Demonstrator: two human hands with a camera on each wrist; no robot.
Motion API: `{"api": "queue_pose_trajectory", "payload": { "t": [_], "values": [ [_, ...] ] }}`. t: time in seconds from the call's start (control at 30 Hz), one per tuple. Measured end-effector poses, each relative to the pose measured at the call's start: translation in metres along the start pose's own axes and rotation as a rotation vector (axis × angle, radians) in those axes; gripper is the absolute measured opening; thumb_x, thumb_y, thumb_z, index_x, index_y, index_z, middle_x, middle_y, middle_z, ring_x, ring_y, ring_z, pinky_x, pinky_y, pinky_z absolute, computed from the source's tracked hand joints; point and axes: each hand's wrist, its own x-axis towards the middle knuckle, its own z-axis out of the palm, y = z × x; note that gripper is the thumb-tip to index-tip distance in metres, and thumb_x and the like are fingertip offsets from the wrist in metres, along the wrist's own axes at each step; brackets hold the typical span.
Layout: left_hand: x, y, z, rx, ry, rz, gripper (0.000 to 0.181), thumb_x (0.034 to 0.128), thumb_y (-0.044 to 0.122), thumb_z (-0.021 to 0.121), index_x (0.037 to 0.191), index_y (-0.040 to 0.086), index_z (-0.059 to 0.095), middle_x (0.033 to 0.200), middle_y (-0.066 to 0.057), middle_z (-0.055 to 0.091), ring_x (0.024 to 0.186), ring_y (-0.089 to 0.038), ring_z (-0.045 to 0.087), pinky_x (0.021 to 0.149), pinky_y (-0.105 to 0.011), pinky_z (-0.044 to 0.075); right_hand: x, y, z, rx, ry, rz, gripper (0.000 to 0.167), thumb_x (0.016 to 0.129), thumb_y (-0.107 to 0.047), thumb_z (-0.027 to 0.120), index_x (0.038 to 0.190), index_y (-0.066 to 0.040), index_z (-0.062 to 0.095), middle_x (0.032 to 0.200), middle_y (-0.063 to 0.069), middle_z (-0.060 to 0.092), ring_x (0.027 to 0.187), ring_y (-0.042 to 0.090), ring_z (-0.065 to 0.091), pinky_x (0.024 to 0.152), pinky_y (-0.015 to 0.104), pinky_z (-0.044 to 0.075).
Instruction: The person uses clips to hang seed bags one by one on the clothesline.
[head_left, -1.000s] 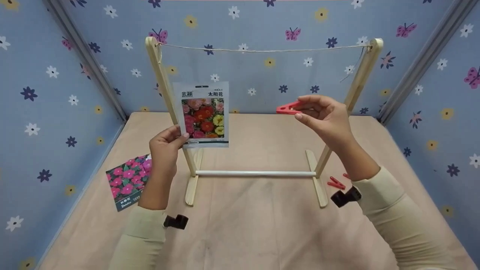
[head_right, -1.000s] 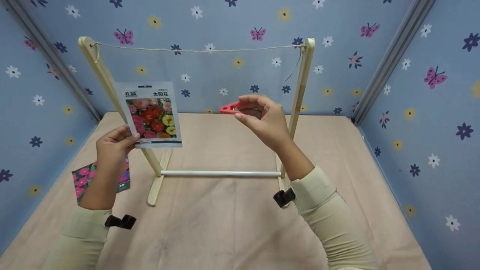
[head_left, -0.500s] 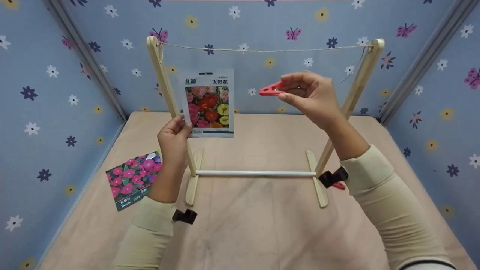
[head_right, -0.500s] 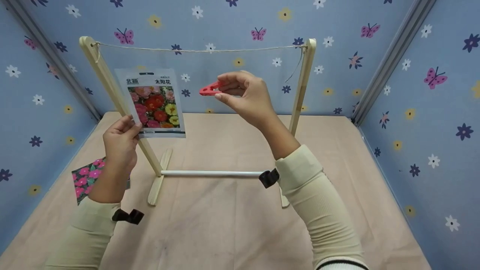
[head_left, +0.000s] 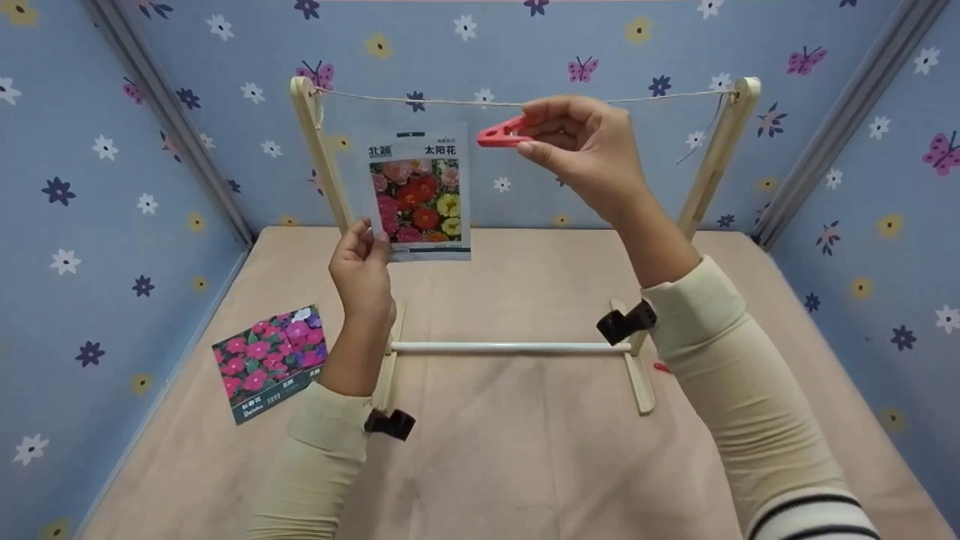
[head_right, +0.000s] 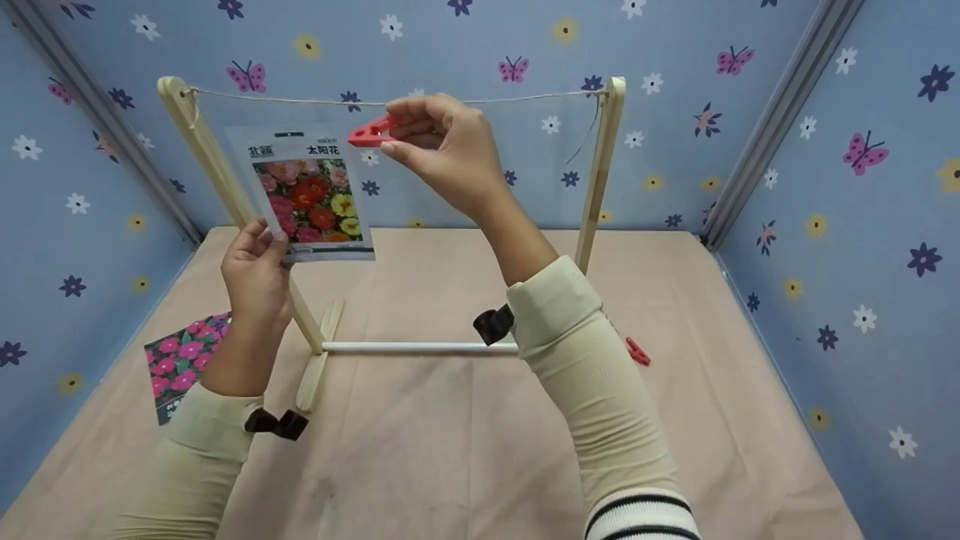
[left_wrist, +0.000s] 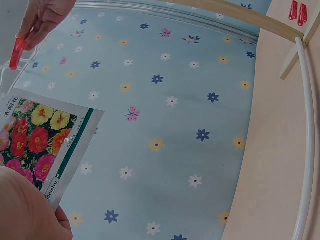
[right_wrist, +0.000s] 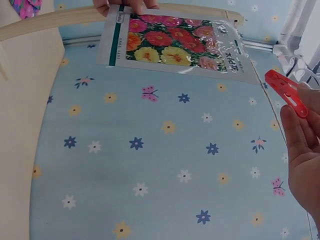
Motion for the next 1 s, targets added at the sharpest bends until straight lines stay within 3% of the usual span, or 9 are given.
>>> {"api": "queue_pose_trajectory", "payload": {
  "t": [0.2,0.43,0.6,0.73,1.0],
  "values": [
    [0.002,0.0,0.0,-0.018,-0.006,0.063,0.026,0.0961,-0.006,0.054,0.122,-0.009,0.059,0.1,-0.009,0.063,0.099,-0.015,0.058,0.088,-0.028,0.051,0.021,-0.013,0.007,0.0,0.013,-0.029,0.031,0.084,0.0,0.075,0.112,0.008,0.066,0.103,0.016,0.069,0.094,0.023,0.067,0.09,0.031,0.053],
    [0.003,0.002,-0.005,0.065,-0.016,0.091,0.03,0.0946,-0.004,0.058,0.124,-0.009,0.061,0.1,-0.011,0.063,0.092,-0.016,0.056,0.086,-0.025,0.052,0.042,-0.026,0.02,-0.053,-0.007,-0.007,0.034,0.085,-0.001,0.073,0.116,0.008,0.063,0.107,0.017,0.068,0.097,0.02,0.067,0.093,0.029,0.051],
    [0.001,0.003,-0.011,0.143,-0.012,0.141,0.03,0.093,-0.004,0.061,0.123,-0.007,0.062,0.1,-0.013,0.064,0.09,-0.015,0.056,0.082,-0.021,0.053,0.051,-0.032,0.028,-0.129,-0.043,0.05,0.035,0.087,-0.005,0.072,0.119,0.007,0.062,0.108,0.016,0.066,0.097,0.019,0.066,0.092,0.025,0.051],
    [0.002,0.005,-0.018,0.197,-0.019,0.196,0.03,0.0928,-0.002,0.062,0.123,-0.006,0.063,0.105,-0.018,0.066,0.092,-0.016,0.059,0.083,-0.023,0.053,0.056,-0.032,0.029,-0.159,-0.056,0.047,0.033,0.087,-0.006,0.072,0.116,0.005,0.064,0.107,0.014,0.067,0.095,0.018,0.066,0.09,0.025,0.052],
    [0.006,0.012,-0.023,0.227,0.014,0.213,0.026,0.0937,0.001,0.063,0.119,-0.004,0.066,0.108,-0.015,0.069,0.093,-0.018,0.063,0.083,-0.027,0.054,0.06,-0.032,0.036,-0.232,-0.036,0.037,0.021,0.088,-0.008,0.071,0.105,0.004,0.069,0.101,0.011,0.07,0.086,0.015,0.067,0.084,0.022,0.053]
  ]
}}
